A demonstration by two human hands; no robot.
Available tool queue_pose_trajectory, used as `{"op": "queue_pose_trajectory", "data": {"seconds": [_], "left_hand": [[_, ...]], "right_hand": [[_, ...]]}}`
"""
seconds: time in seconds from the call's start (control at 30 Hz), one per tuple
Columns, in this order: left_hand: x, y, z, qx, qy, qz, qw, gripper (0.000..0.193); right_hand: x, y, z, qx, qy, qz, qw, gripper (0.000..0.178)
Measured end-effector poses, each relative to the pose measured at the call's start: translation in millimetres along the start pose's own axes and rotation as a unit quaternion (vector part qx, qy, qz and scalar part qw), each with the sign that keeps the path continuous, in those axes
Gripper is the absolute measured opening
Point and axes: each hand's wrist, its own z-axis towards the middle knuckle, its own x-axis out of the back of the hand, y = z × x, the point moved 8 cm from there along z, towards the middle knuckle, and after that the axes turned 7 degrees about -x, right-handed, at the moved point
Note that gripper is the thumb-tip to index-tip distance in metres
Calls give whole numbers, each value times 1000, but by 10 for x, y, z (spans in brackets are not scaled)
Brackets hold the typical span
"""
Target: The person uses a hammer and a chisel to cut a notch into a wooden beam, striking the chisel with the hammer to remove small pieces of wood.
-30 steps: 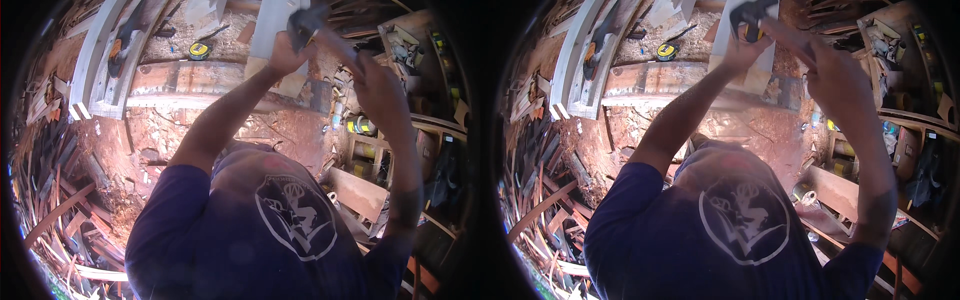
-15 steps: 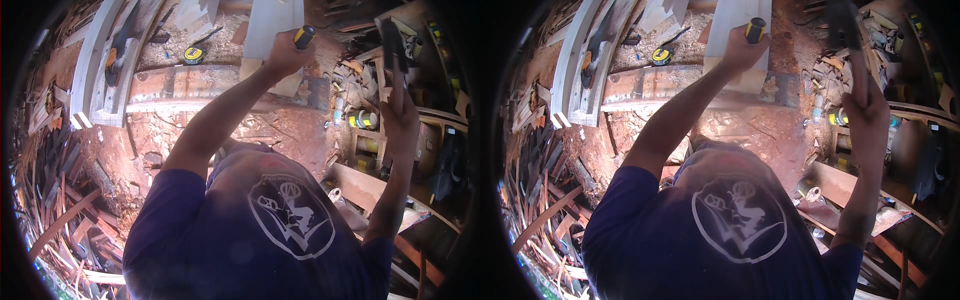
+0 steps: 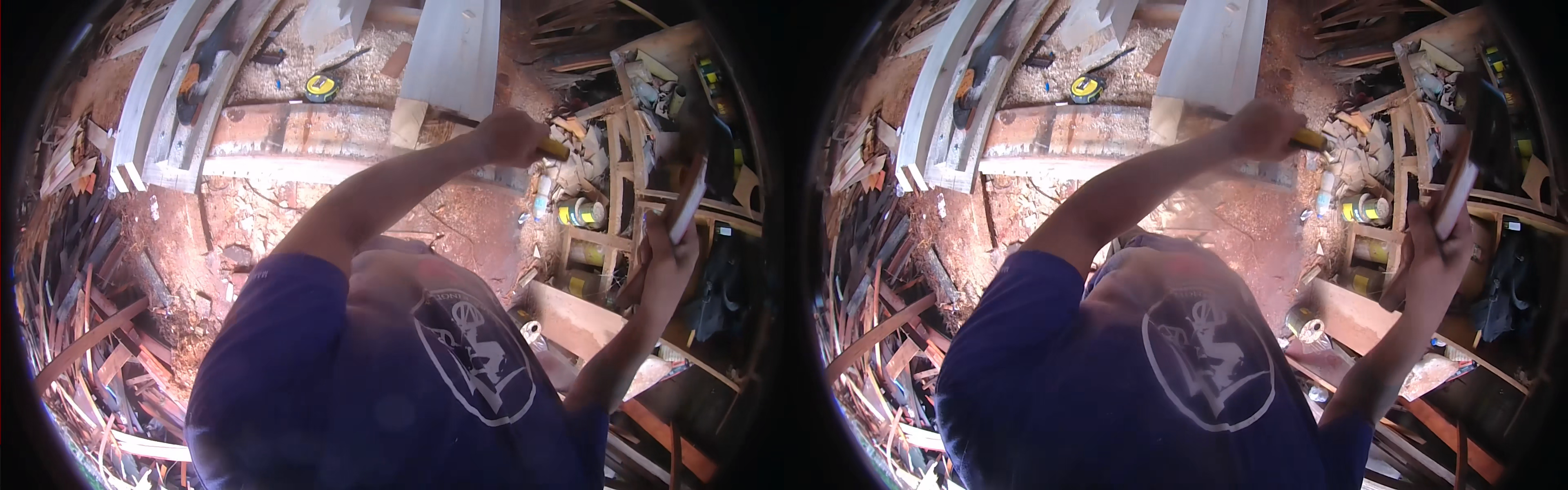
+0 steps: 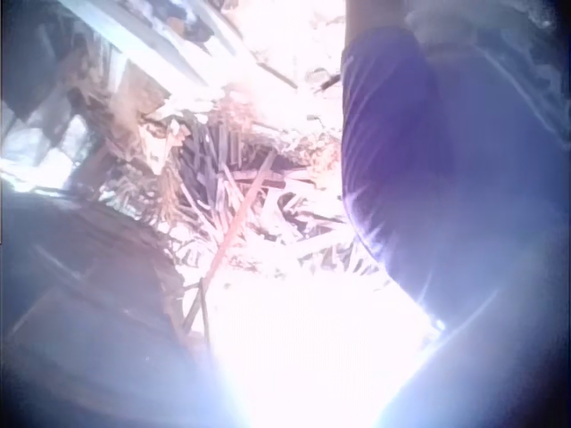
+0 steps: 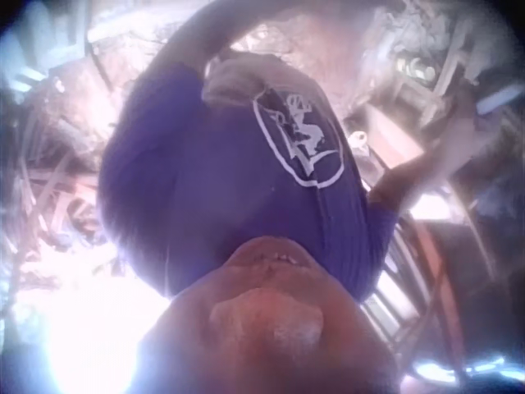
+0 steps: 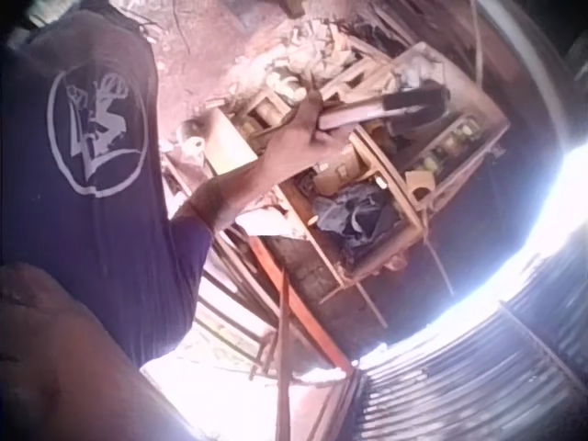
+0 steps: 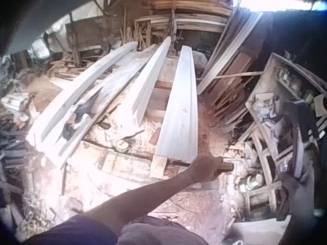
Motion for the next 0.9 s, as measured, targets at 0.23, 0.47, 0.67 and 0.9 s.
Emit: {"op": "queue_pose_trajectory", "data": {"seconds": [0.23,0.47,0.67,0.9], "left_hand": [[1581,-792,-375,243,231,-291,896,20],[1316,-549,-811,202,308,-378,849,28],[1039,-439,-851,210,266,-332,880,25],[797,-570,-838,240,210,-403,858,23]], "right_hand": [[249,337,-163,-15,17,20,1000,14],[-79,297,-47,-46,-42,-11,998,13],[-650,-238,-14,89,-106,-178,974,13],[-1083,-957,-69,178,-120,-347,913,34]]}}
